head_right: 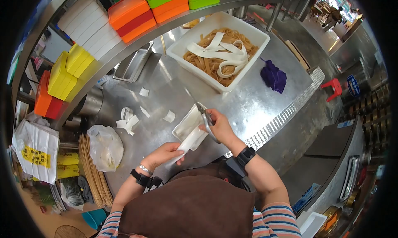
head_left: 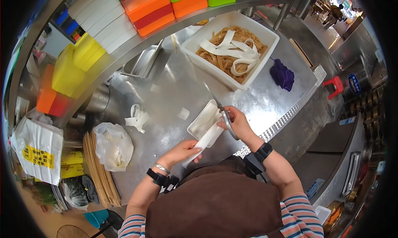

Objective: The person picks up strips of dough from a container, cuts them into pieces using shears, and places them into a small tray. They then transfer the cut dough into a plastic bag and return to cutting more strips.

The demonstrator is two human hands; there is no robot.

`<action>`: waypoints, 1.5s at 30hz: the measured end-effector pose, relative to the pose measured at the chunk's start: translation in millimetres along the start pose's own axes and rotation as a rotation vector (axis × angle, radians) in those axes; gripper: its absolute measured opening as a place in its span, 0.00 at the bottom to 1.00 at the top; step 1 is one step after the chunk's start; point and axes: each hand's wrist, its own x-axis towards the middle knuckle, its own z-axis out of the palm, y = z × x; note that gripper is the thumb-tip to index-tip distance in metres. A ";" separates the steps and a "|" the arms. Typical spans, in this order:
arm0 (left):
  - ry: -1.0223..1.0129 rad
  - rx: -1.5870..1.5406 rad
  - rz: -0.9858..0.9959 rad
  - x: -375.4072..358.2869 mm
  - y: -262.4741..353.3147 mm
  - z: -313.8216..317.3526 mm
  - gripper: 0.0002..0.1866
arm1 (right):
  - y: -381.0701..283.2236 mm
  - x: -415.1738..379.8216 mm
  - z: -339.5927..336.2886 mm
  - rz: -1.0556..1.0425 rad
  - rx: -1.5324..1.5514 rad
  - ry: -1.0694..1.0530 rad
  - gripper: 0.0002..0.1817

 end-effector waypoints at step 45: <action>0.734 0.323 0.039 -36.0 -38.6 -102.3 0.15 | 21.1 -122.5 -61.2 0.442 -0.134 -0.296 0.20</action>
